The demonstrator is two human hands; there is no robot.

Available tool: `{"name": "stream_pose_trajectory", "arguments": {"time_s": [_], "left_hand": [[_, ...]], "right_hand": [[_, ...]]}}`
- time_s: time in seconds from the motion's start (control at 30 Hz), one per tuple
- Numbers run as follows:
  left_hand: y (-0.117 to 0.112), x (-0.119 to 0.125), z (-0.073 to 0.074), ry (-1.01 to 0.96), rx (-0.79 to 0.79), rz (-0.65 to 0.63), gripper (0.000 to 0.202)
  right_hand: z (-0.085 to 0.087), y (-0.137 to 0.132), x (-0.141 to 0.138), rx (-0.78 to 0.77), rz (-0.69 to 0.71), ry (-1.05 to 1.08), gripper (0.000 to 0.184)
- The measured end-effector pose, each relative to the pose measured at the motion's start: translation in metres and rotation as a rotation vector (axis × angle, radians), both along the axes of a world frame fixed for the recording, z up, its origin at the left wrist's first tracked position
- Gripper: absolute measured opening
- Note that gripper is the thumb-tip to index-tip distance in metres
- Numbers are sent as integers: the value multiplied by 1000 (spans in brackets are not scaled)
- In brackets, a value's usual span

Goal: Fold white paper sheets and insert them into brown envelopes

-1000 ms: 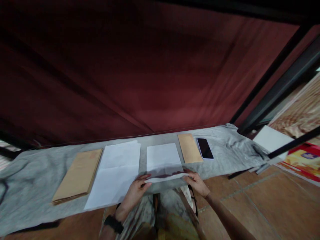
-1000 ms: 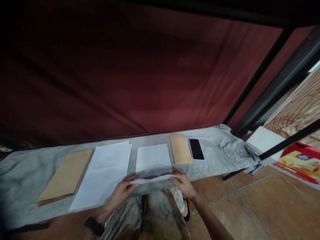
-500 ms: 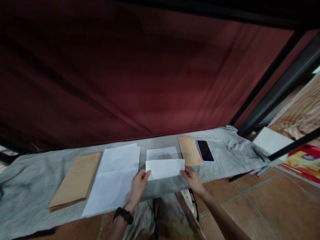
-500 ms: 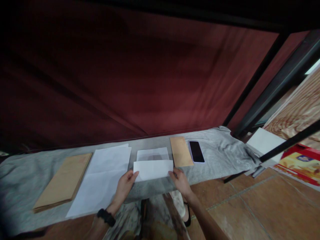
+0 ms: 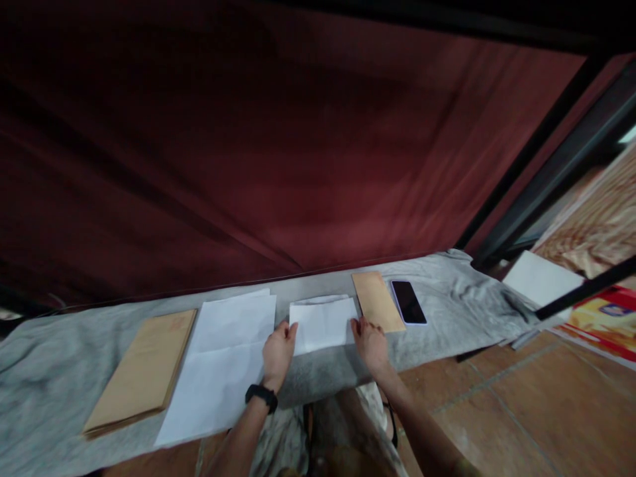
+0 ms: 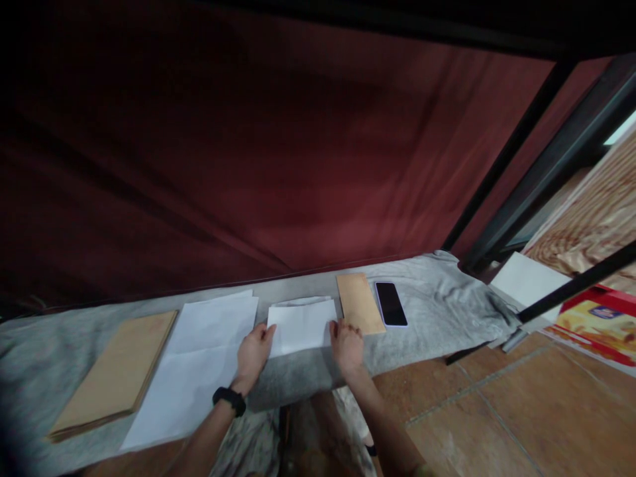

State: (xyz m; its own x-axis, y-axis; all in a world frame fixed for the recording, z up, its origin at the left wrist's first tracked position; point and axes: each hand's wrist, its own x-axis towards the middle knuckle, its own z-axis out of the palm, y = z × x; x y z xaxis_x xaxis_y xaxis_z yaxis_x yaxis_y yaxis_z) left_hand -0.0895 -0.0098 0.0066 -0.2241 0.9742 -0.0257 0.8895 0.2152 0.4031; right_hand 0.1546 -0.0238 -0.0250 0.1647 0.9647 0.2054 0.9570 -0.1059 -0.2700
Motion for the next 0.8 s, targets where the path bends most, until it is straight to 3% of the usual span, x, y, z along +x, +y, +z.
{"name": "stream_pose_trajectory", "arguments": {"time_s": [0.3,0.8], "left_hand": [[11,12,11,194,-63,-4,40],[19,15,-7,375,-52,-61,49]], "right_hand": [[4,14,-17,17,-67,-136,37],[5,18,-20,-25,-92,-245,30]]}}
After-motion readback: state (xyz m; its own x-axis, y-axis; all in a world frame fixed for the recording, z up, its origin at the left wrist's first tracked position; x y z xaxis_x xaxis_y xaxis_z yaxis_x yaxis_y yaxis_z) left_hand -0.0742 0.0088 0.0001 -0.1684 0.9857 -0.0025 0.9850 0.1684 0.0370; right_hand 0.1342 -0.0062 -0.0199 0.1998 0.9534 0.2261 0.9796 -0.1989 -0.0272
